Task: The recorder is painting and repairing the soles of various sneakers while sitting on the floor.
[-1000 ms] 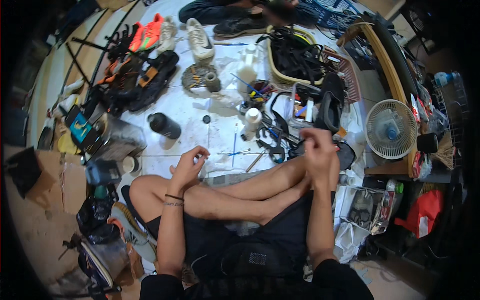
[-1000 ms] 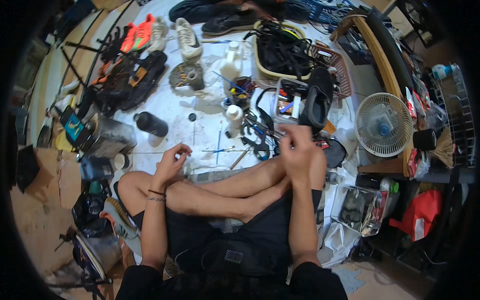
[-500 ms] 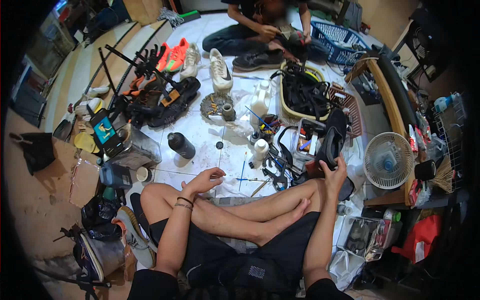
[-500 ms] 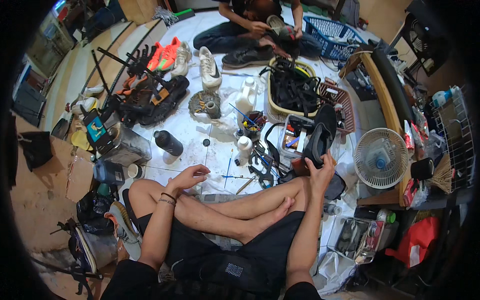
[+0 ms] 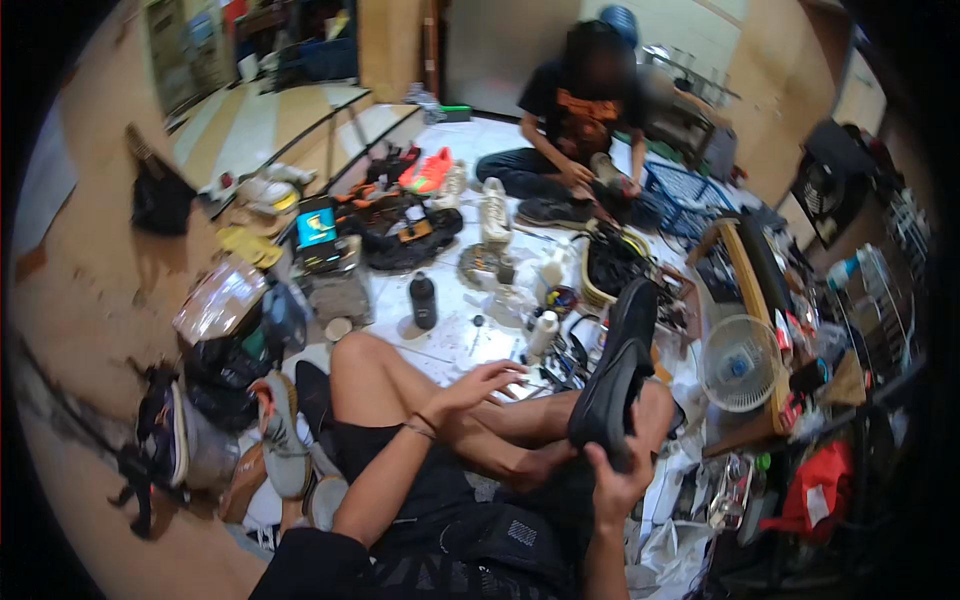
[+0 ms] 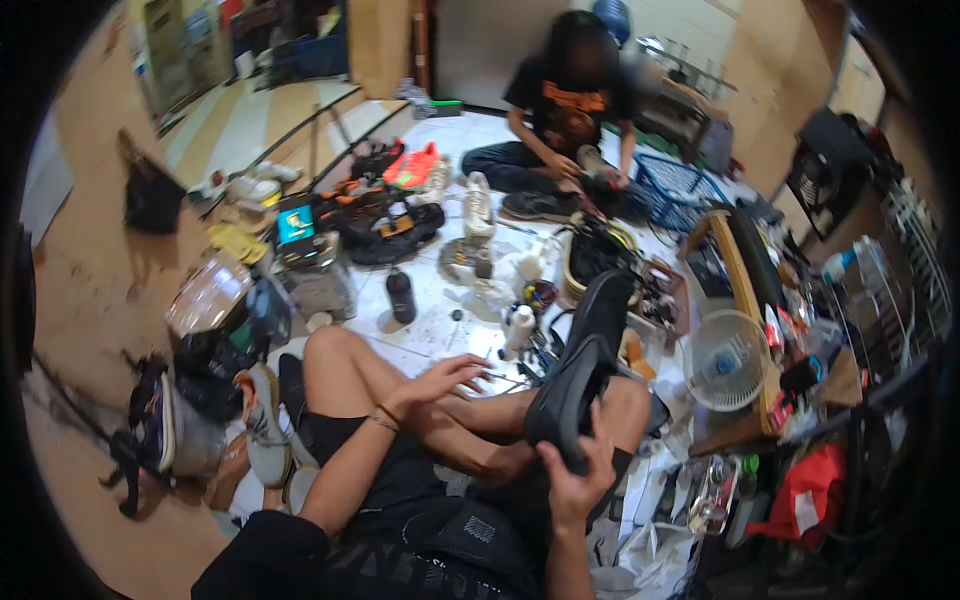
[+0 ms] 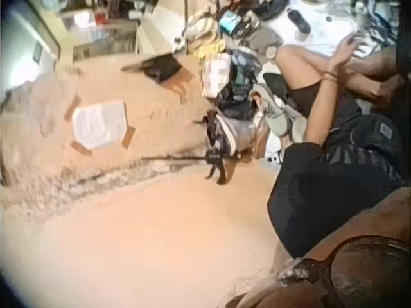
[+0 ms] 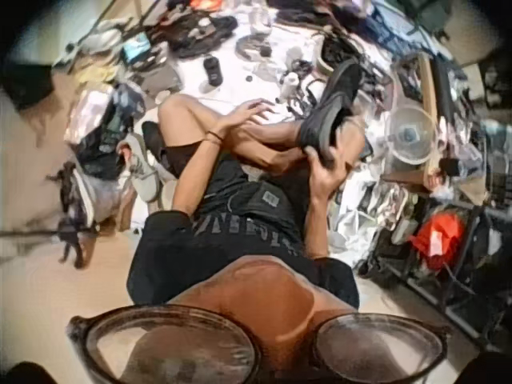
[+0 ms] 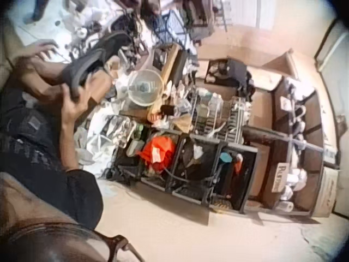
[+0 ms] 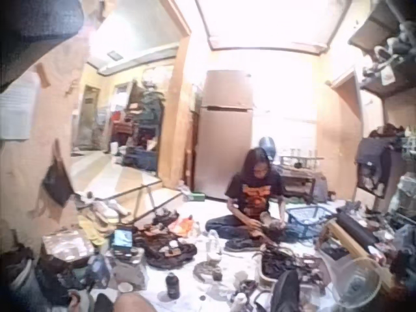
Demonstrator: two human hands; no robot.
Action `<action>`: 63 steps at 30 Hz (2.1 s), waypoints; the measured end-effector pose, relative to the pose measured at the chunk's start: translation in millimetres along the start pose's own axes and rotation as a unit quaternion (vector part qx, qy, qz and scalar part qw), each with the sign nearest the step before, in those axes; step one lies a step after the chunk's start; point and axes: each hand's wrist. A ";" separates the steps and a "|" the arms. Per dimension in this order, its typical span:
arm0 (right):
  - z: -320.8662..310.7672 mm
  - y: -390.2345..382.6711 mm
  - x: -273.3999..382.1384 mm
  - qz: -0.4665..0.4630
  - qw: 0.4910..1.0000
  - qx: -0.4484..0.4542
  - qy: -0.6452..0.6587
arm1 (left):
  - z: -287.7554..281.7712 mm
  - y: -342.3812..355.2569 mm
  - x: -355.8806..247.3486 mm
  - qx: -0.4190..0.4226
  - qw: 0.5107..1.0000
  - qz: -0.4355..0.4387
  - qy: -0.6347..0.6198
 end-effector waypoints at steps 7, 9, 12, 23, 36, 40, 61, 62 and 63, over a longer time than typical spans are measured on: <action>21.3 -37.2 70.9 -0.119 0.939 0.309 -0.095 | 94.0 -46.5 -34.0 -0.030 0.897 0.143 -0.417; 12.5 -36.7 76.0 -0.118 0.919 0.372 -0.049 | 99.1 -66.7 -40.2 -0.019 0.892 0.124 -0.434; -11.5 -29.6 72.4 -0.082 0.910 0.389 0.116 | 120.4 -85.5 -49.6 0.028 0.883 0.195 -0.426; -4.8 39.9 19.4 -0.005 0.956 0.188 0.227 | 160.4 -86.3 -66.5 0.040 0.943 0.164 -0.287; 63.6 115.4 -30.6 0.206 0.911 0.207 0.293 | 86.3 -39.2 -38.5 -0.002 0.938 0.054 -0.343; 87.9 120.8 -62.5 0.220 0.911 0.210 0.279 | 59.0 -29.1 -29.3 -0.031 0.926 0.028 -0.376; 104.7 100.1 -113.6 0.286 0.900 0.205 0.257 | 32.4 -12.1 6.8 -0.021 0.978 -0.015 -0.208; 104.4 99.3 -113.0 0.283 0.902 0.201 0.255 | 31.9 -12.9 6.0 -0.021 0.978 -0.014 -0.207; 103.9 98.8 -112.6 0.283 0.905 0.195 0.252 | 31.4 -13.4 5.1 -0.019 0.970 -0.023 -0.241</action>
Point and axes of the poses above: each hand's wrist, its own y-axis towards the middle knuckle, its own z-axis out of the palm, x = y × z, and after that the axes turned 14 degrees about x, right-handed
